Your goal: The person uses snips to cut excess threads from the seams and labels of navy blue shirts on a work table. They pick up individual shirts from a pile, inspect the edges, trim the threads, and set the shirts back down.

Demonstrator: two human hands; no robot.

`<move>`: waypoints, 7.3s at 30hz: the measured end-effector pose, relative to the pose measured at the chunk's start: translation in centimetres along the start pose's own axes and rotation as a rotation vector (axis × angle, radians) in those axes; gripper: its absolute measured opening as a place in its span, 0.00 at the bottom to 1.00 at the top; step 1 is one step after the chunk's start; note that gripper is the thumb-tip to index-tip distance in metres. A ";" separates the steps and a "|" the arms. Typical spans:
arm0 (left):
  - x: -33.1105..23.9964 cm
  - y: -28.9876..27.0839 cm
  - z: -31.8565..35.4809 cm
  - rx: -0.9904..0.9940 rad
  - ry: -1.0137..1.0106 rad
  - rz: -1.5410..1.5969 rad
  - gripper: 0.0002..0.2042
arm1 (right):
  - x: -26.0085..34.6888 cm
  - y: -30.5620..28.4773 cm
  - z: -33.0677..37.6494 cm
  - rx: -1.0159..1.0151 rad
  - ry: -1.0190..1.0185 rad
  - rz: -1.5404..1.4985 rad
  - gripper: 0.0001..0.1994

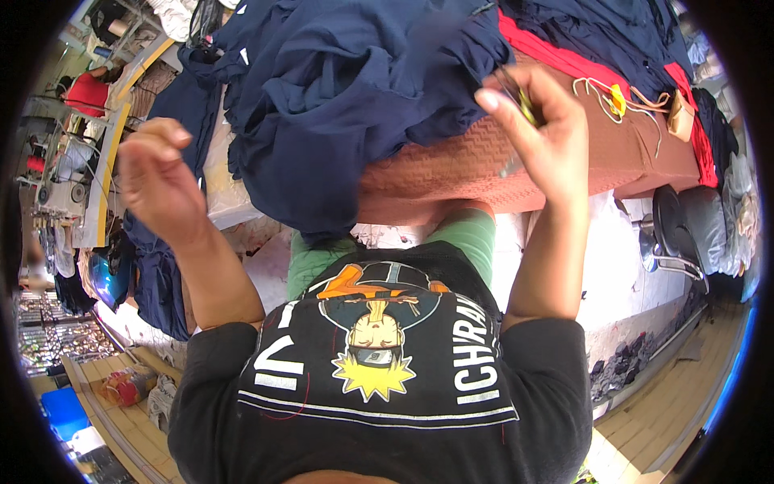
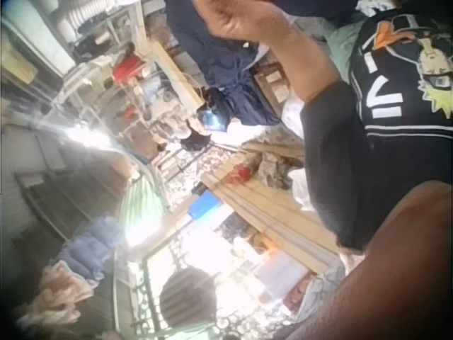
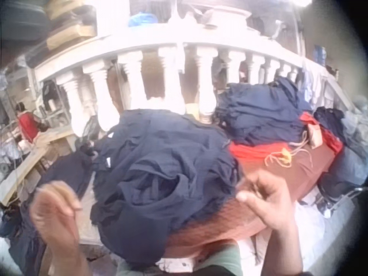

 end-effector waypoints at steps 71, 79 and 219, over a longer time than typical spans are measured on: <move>6.8 9.0 -10.6 0.224 -0.538 0.535 0.11 | 4.8 3.4 -11.6 0.079 -0.307 -0.352 0.10; 5.1 9.9 -9.0 0.134 -0.581 0.627 0.08 | 5.0 4.2 -10.8 -0.072 -0.467 -0.045 0.05; 7.9 -6.7 -19.1 -0.052 -0.047 -0.597 0.13 | 9.7 -4.1 -21.8 -0.066 -0.272 0.641 0.15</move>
Point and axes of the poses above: each hand's wrist, its own z-axis away from the middle knuckle, its own y-axis out of the palm, x = y × z, the point moved 1 cm from there along -z, towards the middle knuckle, and after that the axes turned 7 degrees about x, right-handed, at the moved point
